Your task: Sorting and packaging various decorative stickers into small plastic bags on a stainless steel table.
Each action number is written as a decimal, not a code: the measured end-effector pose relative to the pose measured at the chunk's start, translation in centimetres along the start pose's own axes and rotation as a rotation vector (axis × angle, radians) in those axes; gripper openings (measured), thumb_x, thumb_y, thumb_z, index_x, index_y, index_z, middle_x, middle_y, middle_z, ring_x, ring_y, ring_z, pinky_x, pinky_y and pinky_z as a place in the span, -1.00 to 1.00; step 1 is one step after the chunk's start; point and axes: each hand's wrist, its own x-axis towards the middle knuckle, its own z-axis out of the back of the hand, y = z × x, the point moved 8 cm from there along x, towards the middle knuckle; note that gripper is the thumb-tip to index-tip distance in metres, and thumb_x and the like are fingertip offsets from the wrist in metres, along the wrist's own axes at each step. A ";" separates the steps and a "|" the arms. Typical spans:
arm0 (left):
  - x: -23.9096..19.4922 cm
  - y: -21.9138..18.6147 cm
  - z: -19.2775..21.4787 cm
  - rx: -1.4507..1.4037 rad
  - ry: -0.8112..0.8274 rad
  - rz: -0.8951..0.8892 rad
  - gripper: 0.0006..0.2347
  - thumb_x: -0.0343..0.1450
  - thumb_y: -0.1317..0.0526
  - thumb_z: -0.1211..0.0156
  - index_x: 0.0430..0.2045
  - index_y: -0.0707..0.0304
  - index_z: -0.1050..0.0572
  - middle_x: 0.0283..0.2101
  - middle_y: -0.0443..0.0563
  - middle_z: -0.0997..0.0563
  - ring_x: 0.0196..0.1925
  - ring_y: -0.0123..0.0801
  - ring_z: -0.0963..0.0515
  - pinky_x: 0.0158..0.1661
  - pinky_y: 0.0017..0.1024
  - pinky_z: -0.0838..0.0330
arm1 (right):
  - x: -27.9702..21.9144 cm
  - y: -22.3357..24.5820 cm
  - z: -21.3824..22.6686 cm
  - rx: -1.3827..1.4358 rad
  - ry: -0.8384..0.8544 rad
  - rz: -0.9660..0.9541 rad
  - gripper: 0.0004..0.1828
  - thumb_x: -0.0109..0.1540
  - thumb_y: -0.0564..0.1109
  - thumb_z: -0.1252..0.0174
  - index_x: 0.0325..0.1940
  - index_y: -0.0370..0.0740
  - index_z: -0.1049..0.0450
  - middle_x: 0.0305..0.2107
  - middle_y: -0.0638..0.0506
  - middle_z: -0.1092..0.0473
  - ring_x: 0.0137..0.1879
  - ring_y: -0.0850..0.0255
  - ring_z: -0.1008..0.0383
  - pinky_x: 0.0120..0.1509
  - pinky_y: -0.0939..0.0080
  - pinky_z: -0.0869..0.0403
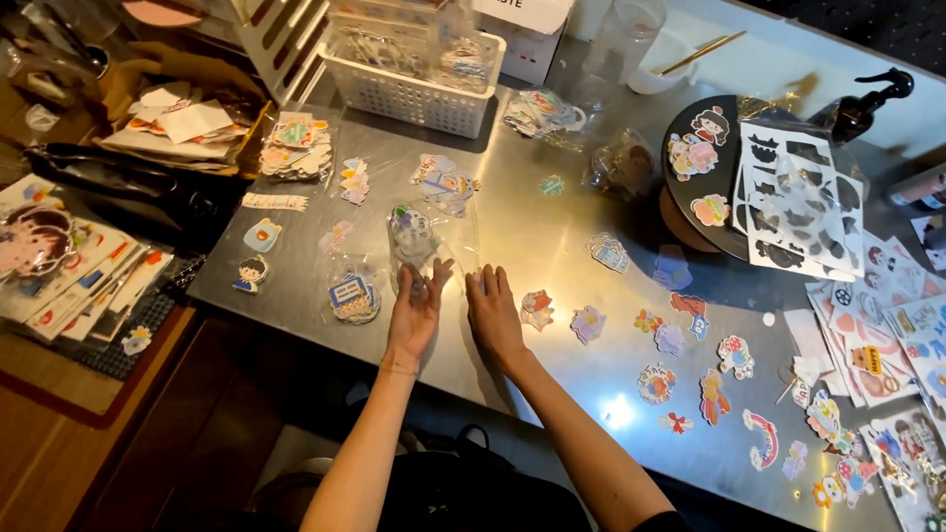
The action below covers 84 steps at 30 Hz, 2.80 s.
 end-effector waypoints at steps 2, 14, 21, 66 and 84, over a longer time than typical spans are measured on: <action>0.7 -0.1 1.3 0.005 0.012 -0.025 -0.86 0.45 0.21 -0.28 -0.32 0.32 -0.61 0.30 0.66 -0.31 0.19 0.10 -0.56 -0.02 -0.55 -0.65 | -1.3 1.6 1.4 0.064 -0.007 0.018 -0.59 0.19 -0.27 -0.13 0.12 -0.45 -0.40 -0.11 -0.34 -0.44 0.23 -0.31 -0.39 0.48 -0.26 -0.26; -6.2 -0.6 0.7 0.332 -0.106 -0.091 -0.93 0.41 0.23 -0.34 -0.28 0.01 -0.66 -0.04 -0.07 -0.69 0.10 -0.23 -0.64 0.00 -0.42 -0.64 | -14.9 7.0 4.7 0.157 0.017 0.198 -0.05 0.18 0.19 -0.28 0.50 -0.34 -0.13 0.32 -0.50 -0.14 0.46 -0.44 -0.08 0.51 -0.25 -0.16; -6.6 2.7 -1.7 0.400 0.035 0.015 -0.77 0.35 0.24 -0.36 -0.15 0.16 -0.55 0.11 0.01 -0.60 0.05 -0.42 -0.61 -0.18 -0.55 -0.64 | -15.1 3.7 9.3 0.576 0.139 0.189 -0.57 0.42 -0.20 0.14 0.39 -0.27 -0.23 0.29 -0.22 -0.28 0.36 -0.11 -0.34 0.39 -0.02 -0.33; -15.4 14.4 -23.4 0.175 0.322 -0.420 -0.84 0.27 0.15 -0.49 -0.40 0.16 -0.68 0.19 0.36 -0.53 0.23 0.16 -0.51 0.20 0.25 -0.37 | 11.6 -11.2 29.4 1.228 0.113 -0.003 -0.71 0.12 -0.09 -0.31 -0.07 0.11 -0.66 -0.12 0.03 -0.53 -0.07 0.06 -0.58 0.04 0.09 -0.56; -25.3 20.4 -26.3 0.769 0.250 -0.828 -0.67 0.35 -0.02 -0.32 -0.08 0.03 -0.57 0.35 0.02 -0.45 0.43 -0.19 -0.36 0.43 0.06 0.02 | 6.1 -14.0 22.0 2.007 0.507 -0.558 -0.38 0.14 -0.33 -0.31 0.29 -0.18 -0.40 -0.07 0.03 -0.45 -0.07 0.22 -0.48 0.00 -0.03 -0.58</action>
